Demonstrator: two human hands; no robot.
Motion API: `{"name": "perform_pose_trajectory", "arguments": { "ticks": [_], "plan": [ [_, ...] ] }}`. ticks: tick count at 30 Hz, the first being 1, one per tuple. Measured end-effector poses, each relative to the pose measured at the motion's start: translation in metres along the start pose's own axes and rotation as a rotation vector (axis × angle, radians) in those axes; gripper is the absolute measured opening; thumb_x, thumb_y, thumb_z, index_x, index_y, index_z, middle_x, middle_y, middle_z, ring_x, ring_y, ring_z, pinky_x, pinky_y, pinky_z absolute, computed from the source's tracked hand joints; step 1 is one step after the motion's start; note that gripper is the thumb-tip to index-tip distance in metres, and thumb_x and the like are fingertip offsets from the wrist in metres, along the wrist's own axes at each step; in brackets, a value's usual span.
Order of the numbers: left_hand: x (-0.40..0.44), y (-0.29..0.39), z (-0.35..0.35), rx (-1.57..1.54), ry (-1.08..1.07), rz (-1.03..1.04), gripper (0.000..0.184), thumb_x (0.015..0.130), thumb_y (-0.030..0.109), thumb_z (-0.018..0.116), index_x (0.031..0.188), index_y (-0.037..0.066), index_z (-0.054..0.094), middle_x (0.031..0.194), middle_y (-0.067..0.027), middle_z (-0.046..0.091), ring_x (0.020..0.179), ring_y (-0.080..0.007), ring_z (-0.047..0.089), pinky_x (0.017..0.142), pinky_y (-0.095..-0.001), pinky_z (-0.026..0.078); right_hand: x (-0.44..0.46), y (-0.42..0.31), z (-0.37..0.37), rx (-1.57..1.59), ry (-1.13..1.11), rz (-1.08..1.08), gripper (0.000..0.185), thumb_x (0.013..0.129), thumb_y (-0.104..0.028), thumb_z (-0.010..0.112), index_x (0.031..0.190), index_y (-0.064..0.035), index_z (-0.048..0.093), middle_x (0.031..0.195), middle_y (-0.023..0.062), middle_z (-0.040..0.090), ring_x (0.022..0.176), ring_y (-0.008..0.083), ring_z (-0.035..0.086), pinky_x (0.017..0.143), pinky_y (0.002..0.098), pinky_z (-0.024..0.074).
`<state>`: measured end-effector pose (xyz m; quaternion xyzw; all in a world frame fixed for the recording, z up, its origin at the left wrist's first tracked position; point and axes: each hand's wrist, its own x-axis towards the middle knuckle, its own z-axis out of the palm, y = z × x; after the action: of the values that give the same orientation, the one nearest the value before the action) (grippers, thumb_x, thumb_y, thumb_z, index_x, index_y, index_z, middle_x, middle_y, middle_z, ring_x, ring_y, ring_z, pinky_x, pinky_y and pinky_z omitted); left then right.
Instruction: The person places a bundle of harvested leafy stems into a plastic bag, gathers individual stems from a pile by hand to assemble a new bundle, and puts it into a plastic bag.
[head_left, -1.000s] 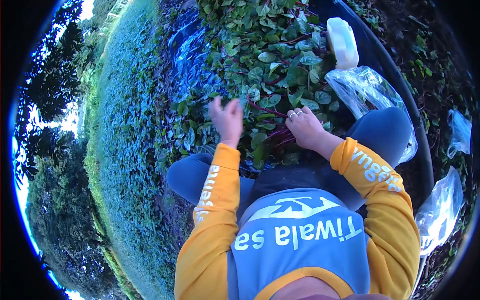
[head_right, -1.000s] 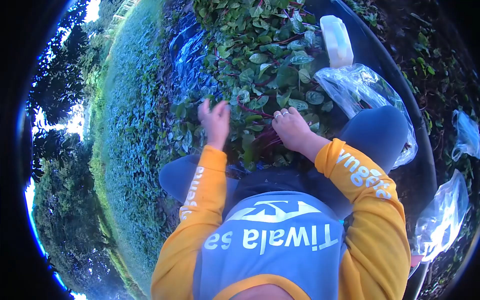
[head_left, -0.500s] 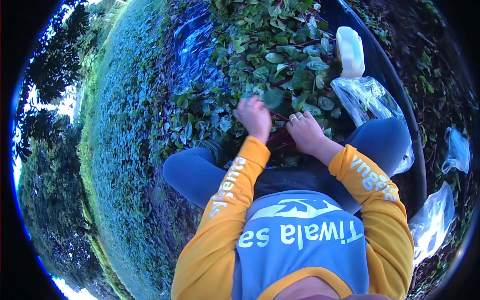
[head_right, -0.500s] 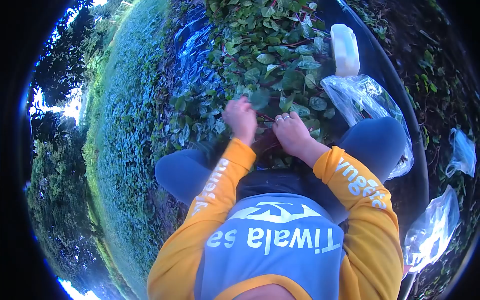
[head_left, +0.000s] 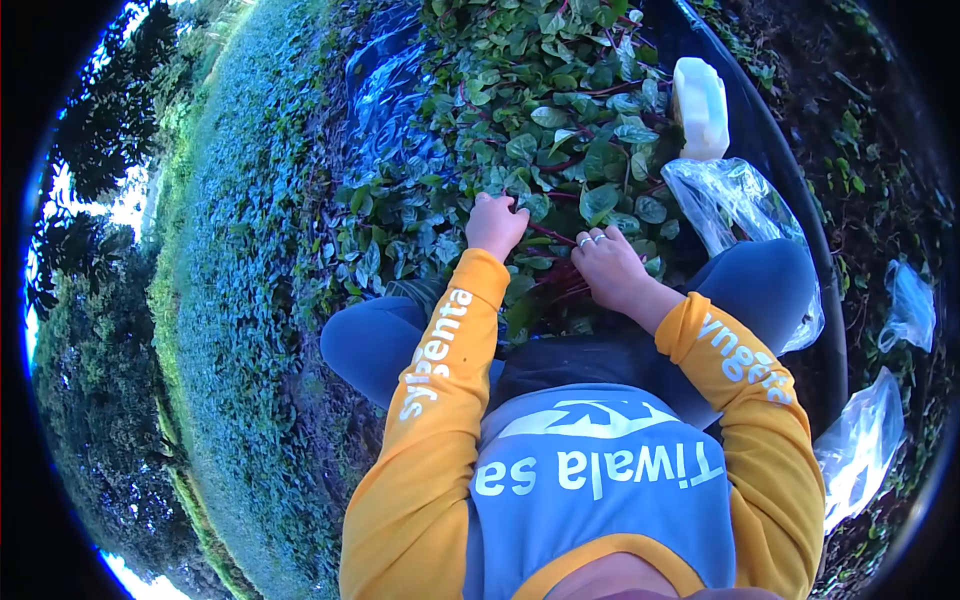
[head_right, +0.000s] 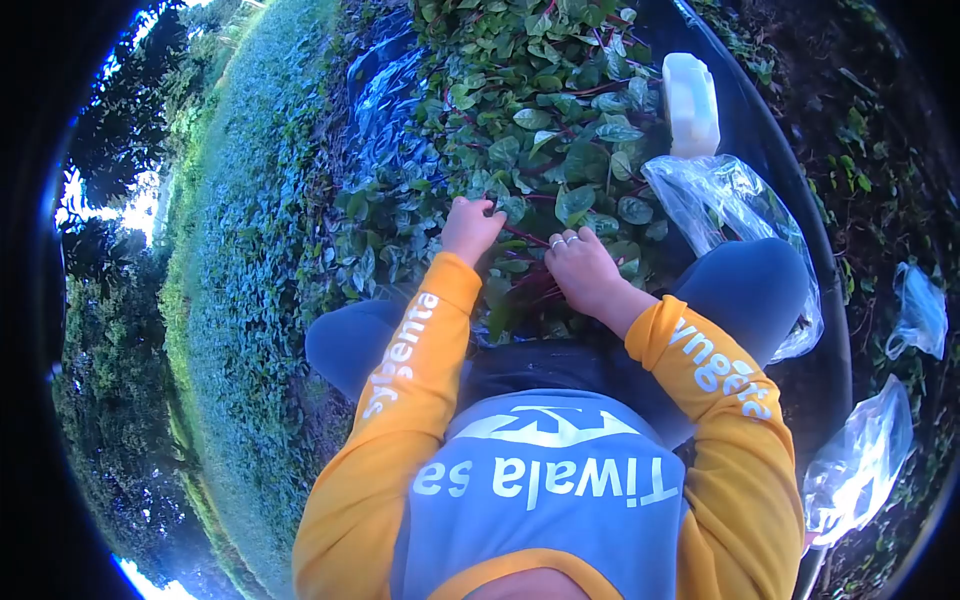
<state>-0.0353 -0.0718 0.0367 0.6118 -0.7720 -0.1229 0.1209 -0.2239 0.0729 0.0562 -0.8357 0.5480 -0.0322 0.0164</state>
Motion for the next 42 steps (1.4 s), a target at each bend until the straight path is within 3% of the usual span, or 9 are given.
{"name": "perform_pose_trajectory", "arguments": {
  "ticks": [7,9,13,15,18,23,27,32,42],
  "plan": [
    [0.011,-0.023,0.010,0.012,-0.077,0.077,0.026,0.080,0.031,0.073,0.088,0.007,0.078,0.095,-0.0158,0.067,0.096,-0.0349,0.066,0.083,-0.0465,0.053,0.001,0.002,0.000,0.077,-0.058,0.025,0.029,0.073,-0.013,0.070,0.100,-0.0074,0.067,0.106,0.0095,0.061,0.106,0.0238,0.059,0.093,0.0353,0.0415],
    [0.010,-0.033,0.011,-0.116,0.230,-0.031,0.020,0.078,0.023,0.074,0.089,0.007,0.078,0.103,-0.0162,0.068,0.090,-0.0345,0.069,0.078,-0.0432,0.055,0.002,0.002,0.001,0.072,-0.045,0.014,0.029,0.072,-0.014,0.071,0.101,-0.0074,0.067,0.106,0.0096,0.061,0.107,0.0238,0.059,0.092,0.0353,0.0415],
    [0.044,-0.140,0.009,-1.180,0.477,-0.736,0.035,0.087,0.036,0.072,0.101,0.004,0.075,0.108,-0.0056,0.067,0.083,-0.0212,0.061,0.068,-0.0342,0.046,-0.003,0.004,-0.003,0.044,-0.017,-0.004,0.019,0.076,-0.014,0.068,0.095,-0.0096,0.068,0.102,0.0062,0.061,0.102,0.0213,0.059,0.087,0.0342,0.0416],
    [0.035,-0.110,-0.040,-1.194,0.533,-0.939,0.044,0.093,0.041,0.065,0.118,0.005,0.066,0.105,-0.0024,0.064,0.082,-0.0167,0.056,0.067,-0.0315,0.043,-0.003,0.006,-0.001,0.030,-0.018,-0.013,0.020,0.076,-0.014,0.068,0.096,-0.0096,0.068,0.102,0.0062,0.061,0.102,0.0212,0.059,0.087,0.0341,0.0415],
    [0.013,-0.091,-0.036,-0.543,0.241,-0.034,0.023,0.098,0.022,0.060,0.111,0.005,0.068,0.097,-0.0058,0.069,0.080,-0.0196,0.061,0.072,-0.0341,0.048,0.001,0.005,-0.002,0.029,-0.025,-0.018,0.021,0.076,-0.015,0.068,0.096,-0.0097,0.068,0.103,0.0061,0.061,0.103,0.0210,0.059,0.088,0.0339,0.0414],
    [-0.034,0.011,-0.025,-0.170,0.058,0.905,0.024,0.080,0.007,0.072,0.104,0.008,0.075,0.101,-0.0080,0.070,0.102,-0.0277,0.066,0.094,-0.0411,0.051,0.005,0.005,0.003,0.006,0.001,-0.042,0.022,0.077,-0.015,0.068,0.098,-0.0104,0.069,0.104,0.0058,0.062,0.103,0.0214,0.059,0.089,0.0340,0.0415],
    [-0.029,0.013,-0.003,-0.115,-0.166,0.862,0.023,0.079,0.006,0.072,0.101,0.008,0.074,0.095,-0.0081,0.068,0.094,-0.0295,0.065,0.087,-0.0416,0.052,0.003,0.004,0.002,0.013,0.027,-0.033,0.020,0.078,-0.014,0.067,0.098,-0.0108,0.069,0.106,0.0056,0.061,0.103,0.0208,0.059,0.089,0.0339,0.0418],
    [0.000,0.000,-0.026,-0.275,-0.059,0.638,0.016,0.078,0.008,0.076,0.094,0.004,0.074,0.091,-0.0126,0.066,0.084,-0.0308,0.066,0.076,-0.0382,0.054,-0.003,0.003,-0.015,0.045,0.061,0.021,0.032,0.077,-0.012,0.067,0.108,-0.0048,0.070,0.150,0.0153,0.047,0.139,0.0304,0.043,0.101,0.0390,0.0423],
    [0.014,-0.040,-0.036,-0.695,-0.200,0.214,0.023,0.082,0.004,0.079,0.104,0.000,0.073,0.097,-0.0062,0.070,0.089,-0.0148,0.066,0.083,-0.0291,0.052,-0.006,0.002,-0.015,0.138,0.115,-0.098,0.027,0.087,-0.015,0.059,0.108,-0.0047,0.072,0.156,0.0176,0.042,0.147,0.0320,0.036,0.109,0.0425,0.0390]
  ]
}}
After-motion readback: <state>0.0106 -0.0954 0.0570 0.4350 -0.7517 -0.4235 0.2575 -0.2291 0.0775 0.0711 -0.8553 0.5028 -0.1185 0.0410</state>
